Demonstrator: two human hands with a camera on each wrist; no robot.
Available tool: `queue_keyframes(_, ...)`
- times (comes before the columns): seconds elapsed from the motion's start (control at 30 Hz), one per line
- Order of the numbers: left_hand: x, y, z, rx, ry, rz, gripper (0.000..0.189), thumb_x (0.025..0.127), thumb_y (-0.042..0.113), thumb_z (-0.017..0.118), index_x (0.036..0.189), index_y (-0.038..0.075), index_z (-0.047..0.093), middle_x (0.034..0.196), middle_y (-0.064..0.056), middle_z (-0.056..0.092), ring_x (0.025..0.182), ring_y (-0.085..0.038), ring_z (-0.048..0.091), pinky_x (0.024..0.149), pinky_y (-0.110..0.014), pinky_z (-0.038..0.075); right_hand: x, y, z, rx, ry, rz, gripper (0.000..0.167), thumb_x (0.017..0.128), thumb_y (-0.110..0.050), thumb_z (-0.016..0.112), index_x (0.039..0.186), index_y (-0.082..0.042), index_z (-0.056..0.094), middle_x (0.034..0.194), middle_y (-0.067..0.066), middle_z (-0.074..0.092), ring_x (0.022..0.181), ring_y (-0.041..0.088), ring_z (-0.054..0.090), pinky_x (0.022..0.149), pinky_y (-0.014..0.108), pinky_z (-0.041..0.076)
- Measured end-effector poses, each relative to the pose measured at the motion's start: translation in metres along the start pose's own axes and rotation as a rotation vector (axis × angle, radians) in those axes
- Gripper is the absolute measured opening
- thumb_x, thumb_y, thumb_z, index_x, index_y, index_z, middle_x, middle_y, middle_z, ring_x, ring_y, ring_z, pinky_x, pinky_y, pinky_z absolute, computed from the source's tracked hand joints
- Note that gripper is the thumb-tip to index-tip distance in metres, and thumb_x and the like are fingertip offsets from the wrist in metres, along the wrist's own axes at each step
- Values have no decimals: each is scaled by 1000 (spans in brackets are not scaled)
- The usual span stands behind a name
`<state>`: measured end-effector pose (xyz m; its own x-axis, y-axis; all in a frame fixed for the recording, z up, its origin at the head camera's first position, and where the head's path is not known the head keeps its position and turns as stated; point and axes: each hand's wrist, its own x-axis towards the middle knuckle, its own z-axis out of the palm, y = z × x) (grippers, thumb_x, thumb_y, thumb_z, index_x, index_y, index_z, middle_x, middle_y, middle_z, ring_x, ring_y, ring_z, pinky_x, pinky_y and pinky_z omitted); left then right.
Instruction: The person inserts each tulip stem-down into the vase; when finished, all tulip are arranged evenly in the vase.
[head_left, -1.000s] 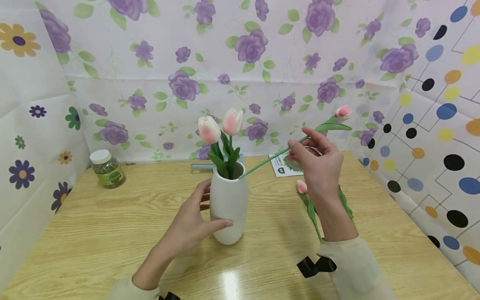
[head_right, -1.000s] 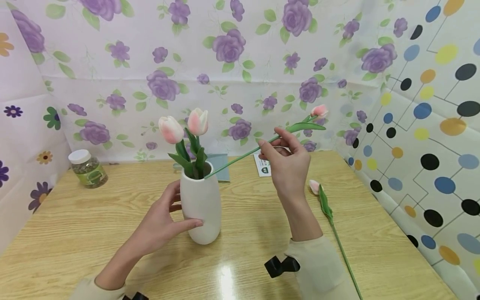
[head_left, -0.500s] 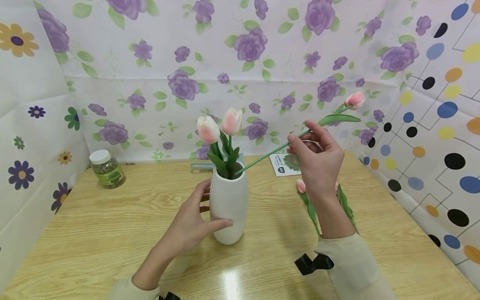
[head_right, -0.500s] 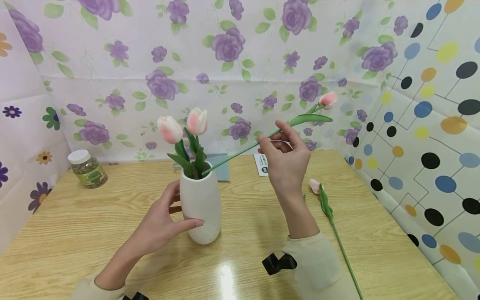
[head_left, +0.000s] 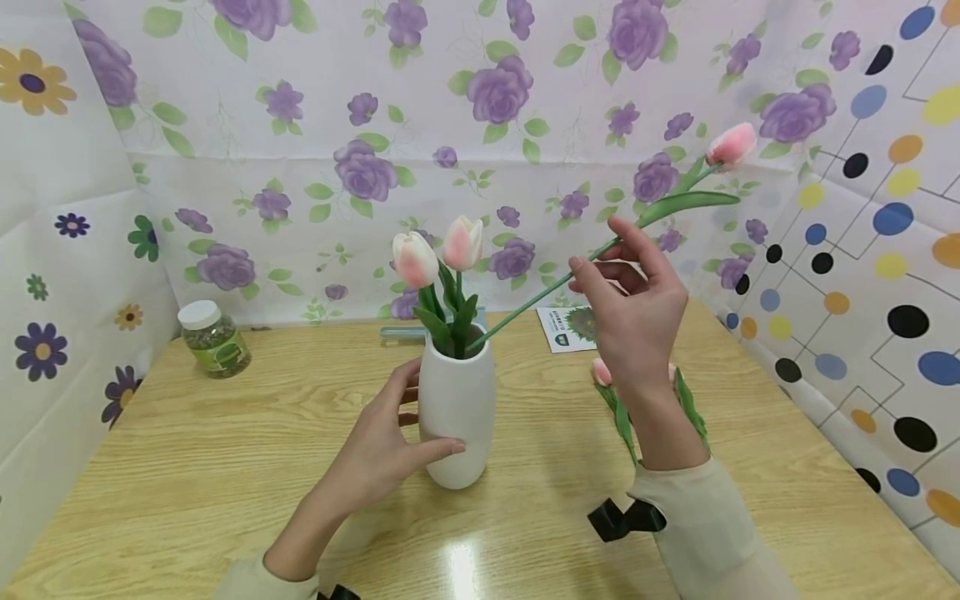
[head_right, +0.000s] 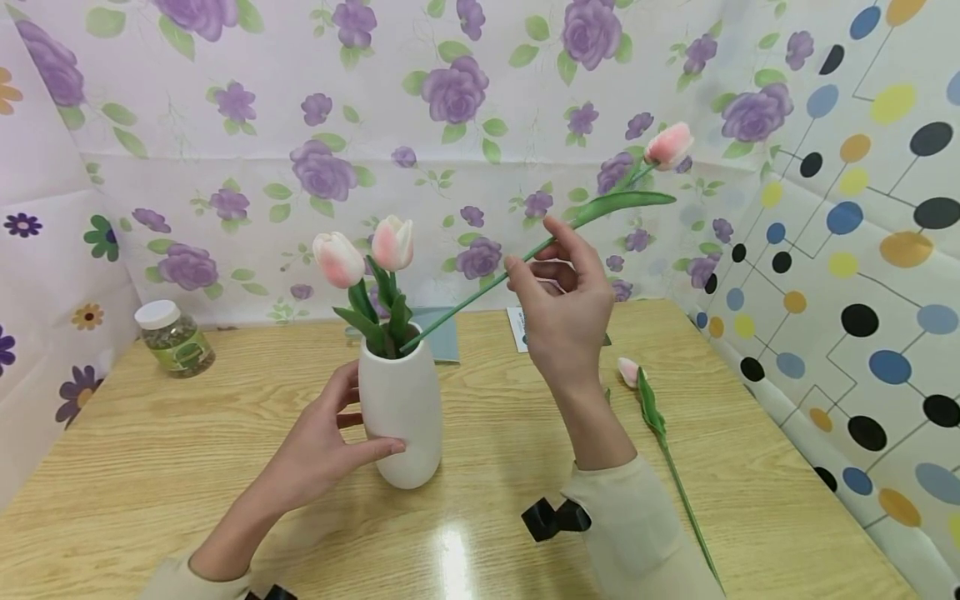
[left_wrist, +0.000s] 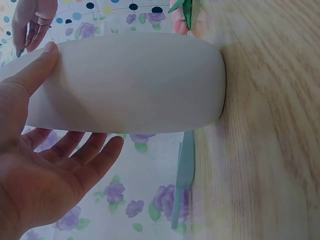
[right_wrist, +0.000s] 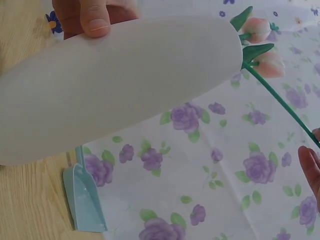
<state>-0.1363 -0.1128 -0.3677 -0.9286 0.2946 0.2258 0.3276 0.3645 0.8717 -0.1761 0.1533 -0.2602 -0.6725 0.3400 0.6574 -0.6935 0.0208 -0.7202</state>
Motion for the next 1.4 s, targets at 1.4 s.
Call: queue_keyframes(1.4,0,1,2,3,-2,-35,104,80,28,96,162,22,33,148,-4,55,133,-28,56,105,-48,56,-36,4,36,-215,-475,-154,51,89,8,78,138,1,65,111,18,66,96,25,70,78,29,65)
